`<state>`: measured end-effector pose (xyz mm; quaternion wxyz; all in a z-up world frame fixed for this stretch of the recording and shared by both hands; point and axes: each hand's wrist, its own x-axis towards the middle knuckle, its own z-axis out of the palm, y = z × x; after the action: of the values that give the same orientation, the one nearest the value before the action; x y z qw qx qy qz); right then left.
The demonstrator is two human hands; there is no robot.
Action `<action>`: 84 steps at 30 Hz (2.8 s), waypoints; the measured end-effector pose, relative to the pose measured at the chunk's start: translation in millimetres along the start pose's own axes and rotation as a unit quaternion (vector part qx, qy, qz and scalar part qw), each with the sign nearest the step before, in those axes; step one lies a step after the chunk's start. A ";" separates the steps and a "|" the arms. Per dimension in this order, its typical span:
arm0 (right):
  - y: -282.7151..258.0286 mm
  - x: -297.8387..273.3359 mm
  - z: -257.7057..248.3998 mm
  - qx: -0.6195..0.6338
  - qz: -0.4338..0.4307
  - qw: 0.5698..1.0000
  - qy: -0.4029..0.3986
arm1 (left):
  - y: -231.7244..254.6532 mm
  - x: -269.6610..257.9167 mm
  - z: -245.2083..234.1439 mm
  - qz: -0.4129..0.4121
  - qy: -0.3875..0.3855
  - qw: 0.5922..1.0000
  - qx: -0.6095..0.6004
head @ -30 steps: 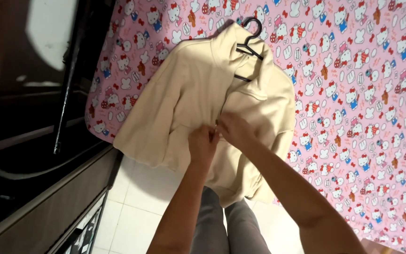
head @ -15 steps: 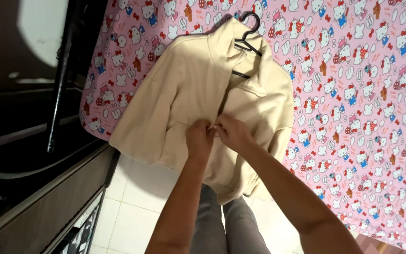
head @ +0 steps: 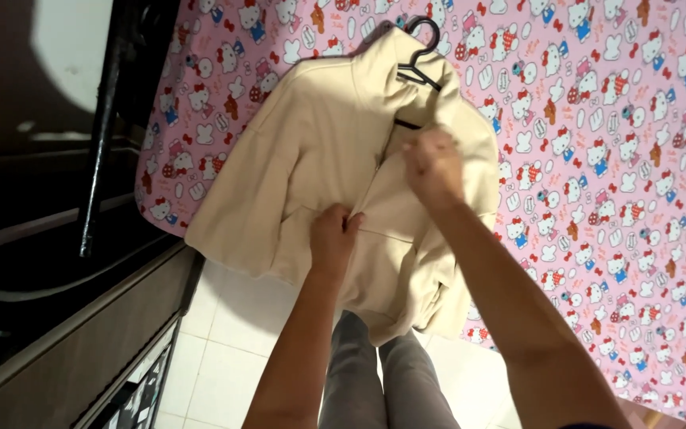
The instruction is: Taking various clothing items on hangers out of a closet and laying them on a bed.
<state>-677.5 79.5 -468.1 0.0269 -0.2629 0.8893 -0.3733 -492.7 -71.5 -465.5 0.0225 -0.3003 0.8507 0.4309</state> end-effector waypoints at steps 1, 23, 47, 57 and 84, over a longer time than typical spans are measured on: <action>12.4 -2.2 -4.2 0.001 0.000 1.000 -0.001 | -0.1 -0.7 -1.0 -0.002 0.000 1.000 0.001; -161.8 -33.5 -239.6 -0.039 -0.074 0.995 -0.051 | 177.0 -49.9 -216.3 0.271 0.249 0.924 0.103; -300.9 -58.8 -361.1 0.378 0.031 0.923 0.067 | 340.9 -264.3 -376.0 0.168 0.183 0.965 -0.088; -348.5 -67.7 -390.4 0.550 0.144 0.813 -0.131 | 346.6 -280.5 -384.4 0.265 0.248 0.930 -0.050; -442.6 -27.9 -496.6 -0.100 -0.334 0.936 -0.050 | 380.9 -237.7 -411.4 0.321 0.228 0.917 0.067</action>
<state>-576.6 157.7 185.4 -0.0810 -0.5645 0.7805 -0.2561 -409.3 -91.1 137.3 -0.2913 -0.0986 0.9104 0.2769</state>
